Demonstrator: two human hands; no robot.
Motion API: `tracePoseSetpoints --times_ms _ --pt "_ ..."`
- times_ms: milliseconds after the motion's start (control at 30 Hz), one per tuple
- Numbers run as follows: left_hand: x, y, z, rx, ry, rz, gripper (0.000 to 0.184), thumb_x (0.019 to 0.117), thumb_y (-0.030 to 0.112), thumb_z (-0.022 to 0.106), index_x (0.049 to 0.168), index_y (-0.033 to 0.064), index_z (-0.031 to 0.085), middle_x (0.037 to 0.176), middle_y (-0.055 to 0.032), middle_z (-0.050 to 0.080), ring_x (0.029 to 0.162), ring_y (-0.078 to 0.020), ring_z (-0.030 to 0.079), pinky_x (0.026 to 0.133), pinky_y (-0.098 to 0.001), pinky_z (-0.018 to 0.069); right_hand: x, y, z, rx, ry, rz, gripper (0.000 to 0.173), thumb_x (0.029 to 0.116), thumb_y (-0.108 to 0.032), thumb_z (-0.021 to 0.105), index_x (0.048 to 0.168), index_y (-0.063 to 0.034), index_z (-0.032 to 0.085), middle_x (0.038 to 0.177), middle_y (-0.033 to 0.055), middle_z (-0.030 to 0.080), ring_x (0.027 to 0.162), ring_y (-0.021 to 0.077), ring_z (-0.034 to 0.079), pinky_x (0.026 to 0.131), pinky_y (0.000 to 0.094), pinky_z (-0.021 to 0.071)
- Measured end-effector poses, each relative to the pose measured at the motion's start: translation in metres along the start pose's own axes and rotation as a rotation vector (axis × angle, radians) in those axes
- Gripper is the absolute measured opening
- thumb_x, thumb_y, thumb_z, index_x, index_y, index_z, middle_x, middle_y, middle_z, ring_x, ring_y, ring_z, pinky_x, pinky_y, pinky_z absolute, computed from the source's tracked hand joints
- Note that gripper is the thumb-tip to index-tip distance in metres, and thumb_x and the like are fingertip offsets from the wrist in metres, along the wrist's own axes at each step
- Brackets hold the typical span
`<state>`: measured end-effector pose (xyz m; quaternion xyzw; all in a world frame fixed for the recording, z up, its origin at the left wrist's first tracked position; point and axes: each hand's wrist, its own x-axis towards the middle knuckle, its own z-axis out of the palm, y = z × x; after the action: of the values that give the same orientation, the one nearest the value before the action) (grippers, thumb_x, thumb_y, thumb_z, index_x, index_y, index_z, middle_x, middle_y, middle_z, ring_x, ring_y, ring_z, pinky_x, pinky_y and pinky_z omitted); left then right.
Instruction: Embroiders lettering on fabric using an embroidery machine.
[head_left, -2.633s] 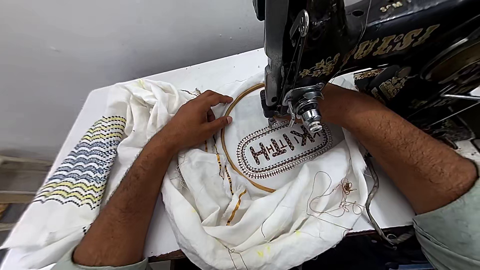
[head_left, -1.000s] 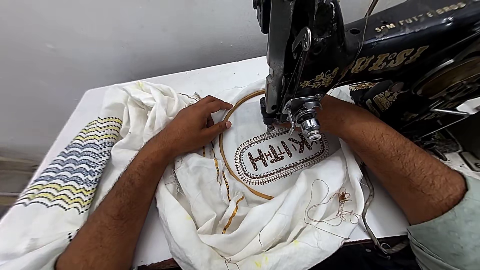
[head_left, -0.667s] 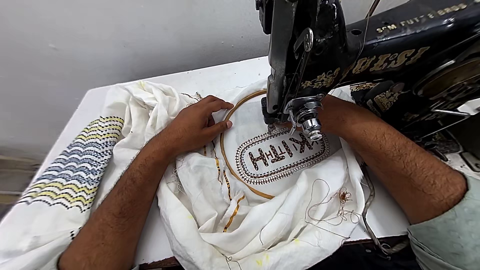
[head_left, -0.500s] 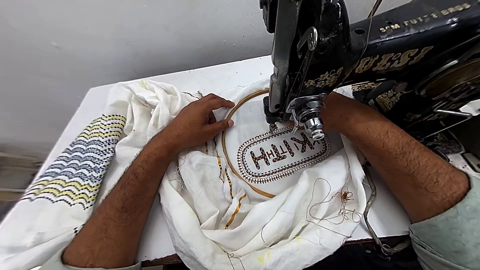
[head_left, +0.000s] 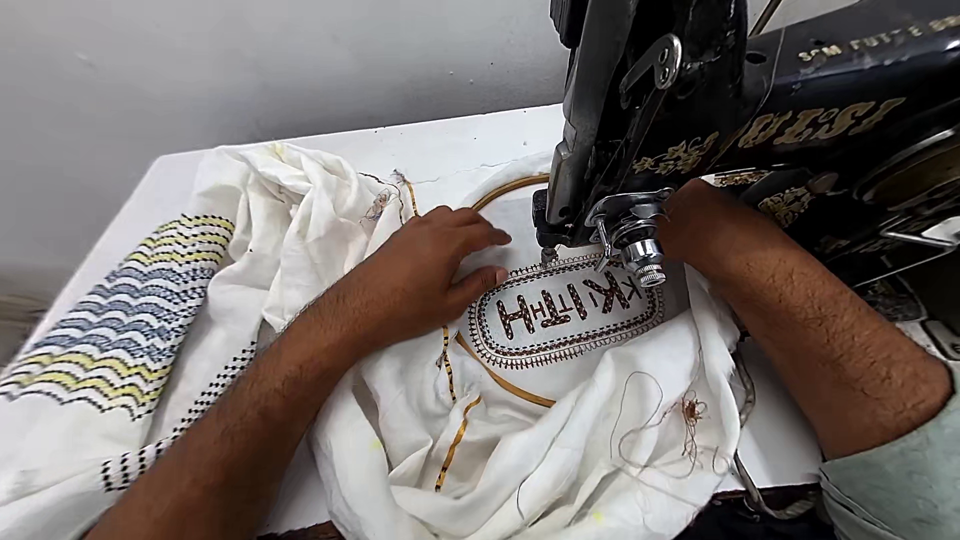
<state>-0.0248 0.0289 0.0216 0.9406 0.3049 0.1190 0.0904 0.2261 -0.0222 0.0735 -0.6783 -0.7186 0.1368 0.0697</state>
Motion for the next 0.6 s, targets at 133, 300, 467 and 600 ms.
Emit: tracePoseSetpoints --times_ms 133,300,467,600 --pt "-0.002 -0.003 0.006 0.079 -0.049 -0.026 0.046 0.1026 0.045 0.052 0.133 0.0148 0.068 0.135 -0.0060 0.062 0.117 -0.0287 0.059 0.089 -0.0528 0.0478 0.001 -0.002 0.002 -0.039 0.095 0.044 0.020 0.1001 0.005 0.054 0.113 0.0184 0.062 0.115 0.0381 0.062 0.112 0.0496 0.060 0.096 0.0590 0.0433" --pt "0.000 0.000 0.013 0.050 -0.019 0.008 0.053 0.1023 0.050 0.049 0.138 0.0150 0.064 0.155 -0.0023 0.052 0.145 -0.0298 0.044 0.106 -0.0616 0.0394 -0.003 -0.002 0.006 -0.033 0.107 0.018 0.022 0.1017 0.000 0.056 0.110 0.0189 0.063 0.114 0.0387 0.063 0.112 0.0503 0.060 0.097 0.0593 0.0425" --pt "-0.001 0.000 0.016 0.029 -0.060 -0.005 0.064 0.1021 0.060 0.043 0.148 0.0171 0.057 0.161 0.0003 0.044 0.153 -0.0324 0.032 0.115 -0.0646 0.0323 -0.001 0.002 0.005 -0.044 0.040 -0.063 0.024 0.1002 -0.007 0.061 0.110 0.0148 0.065 0.111 0.0346 0.065 0.110 0.0464 0.061 0.094 0.0594 0.0429" --pt "-0.002 0.003 0.016 0.055 -0.100 -0.011 0.062 0.1054 0.057 0.036 0.151 0.0179 0.054 0.162 0.0006 0.043 0.153 -0.0322 0.033 0.116 -0.0635 0.0319 0.001 -0.009 -0.004 -0.071 -0.108 0.124 0.027 0.1027 -0.012 0.060 0.107 0.0138 0.066 0.113 0.0333 0.064 0.113 0.0458 0.060 0.097 0.0603 0.0410"
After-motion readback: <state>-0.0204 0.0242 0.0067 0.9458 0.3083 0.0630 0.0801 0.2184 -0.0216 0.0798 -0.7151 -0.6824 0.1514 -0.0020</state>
